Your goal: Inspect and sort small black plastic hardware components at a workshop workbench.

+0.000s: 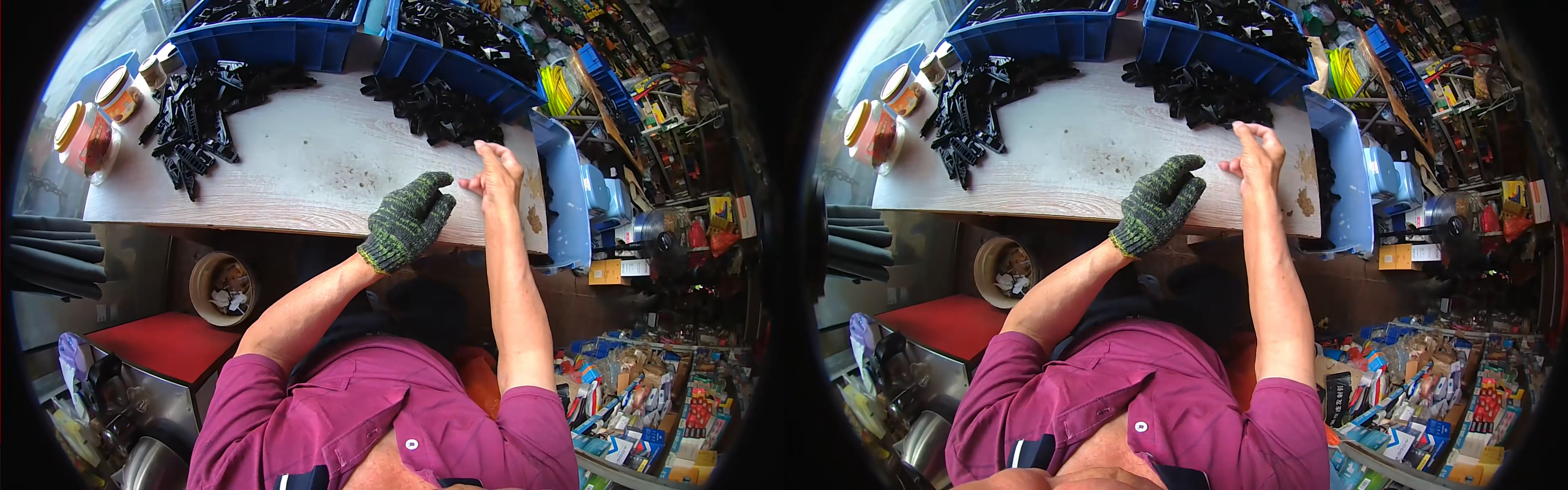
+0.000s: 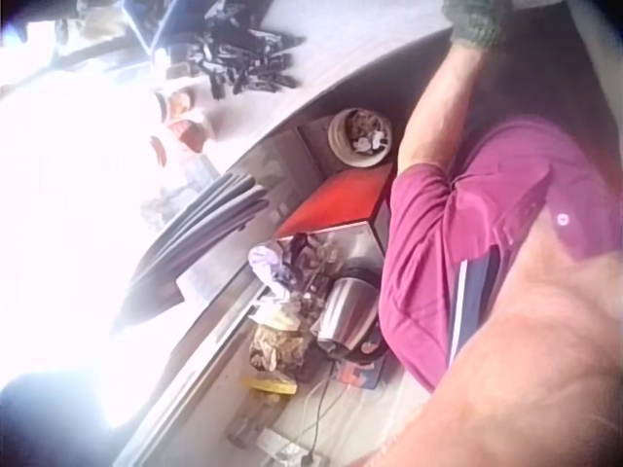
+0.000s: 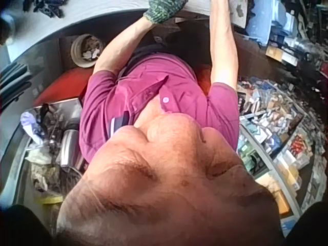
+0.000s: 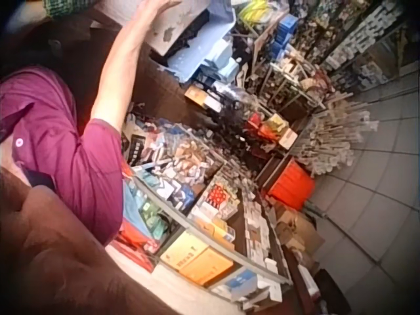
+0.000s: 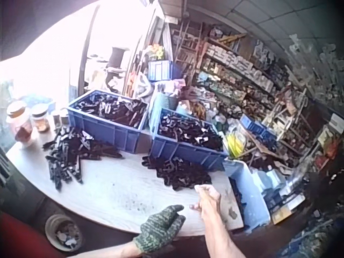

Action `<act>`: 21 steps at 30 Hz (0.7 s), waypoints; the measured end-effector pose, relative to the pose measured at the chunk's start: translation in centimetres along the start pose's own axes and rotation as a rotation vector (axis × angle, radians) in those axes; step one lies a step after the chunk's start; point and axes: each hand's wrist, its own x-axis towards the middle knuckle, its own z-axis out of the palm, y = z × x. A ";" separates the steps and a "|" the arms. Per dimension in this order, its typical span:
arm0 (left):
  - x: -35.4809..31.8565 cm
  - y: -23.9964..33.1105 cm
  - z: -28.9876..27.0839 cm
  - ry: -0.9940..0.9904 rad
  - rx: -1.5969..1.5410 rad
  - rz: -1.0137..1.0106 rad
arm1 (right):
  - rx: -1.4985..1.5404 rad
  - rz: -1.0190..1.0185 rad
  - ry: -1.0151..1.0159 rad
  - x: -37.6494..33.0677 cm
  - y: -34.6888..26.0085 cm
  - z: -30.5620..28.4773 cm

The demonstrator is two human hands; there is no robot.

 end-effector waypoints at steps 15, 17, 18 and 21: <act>0.6 -1.4 1.4 0.168 -0.119 0.049 | -0.220 -0.083 -0.129 2.5 2.0 1.9; 1.3 -1.6 0.9 0.242 -0.132 0.071 | -0.115 -0.026 -0.186 1.6 1.7 1.3; 1.9 -1.4 0.2 0.251 -0.041 0.067 | -0.074 -0.005 -0.249 0.9 1.3 0.9; 3.8 -2.2 -1.0 0.294 0.122 0.233 | 0.033 0.016 -0.419 -1.4 1.3 0.9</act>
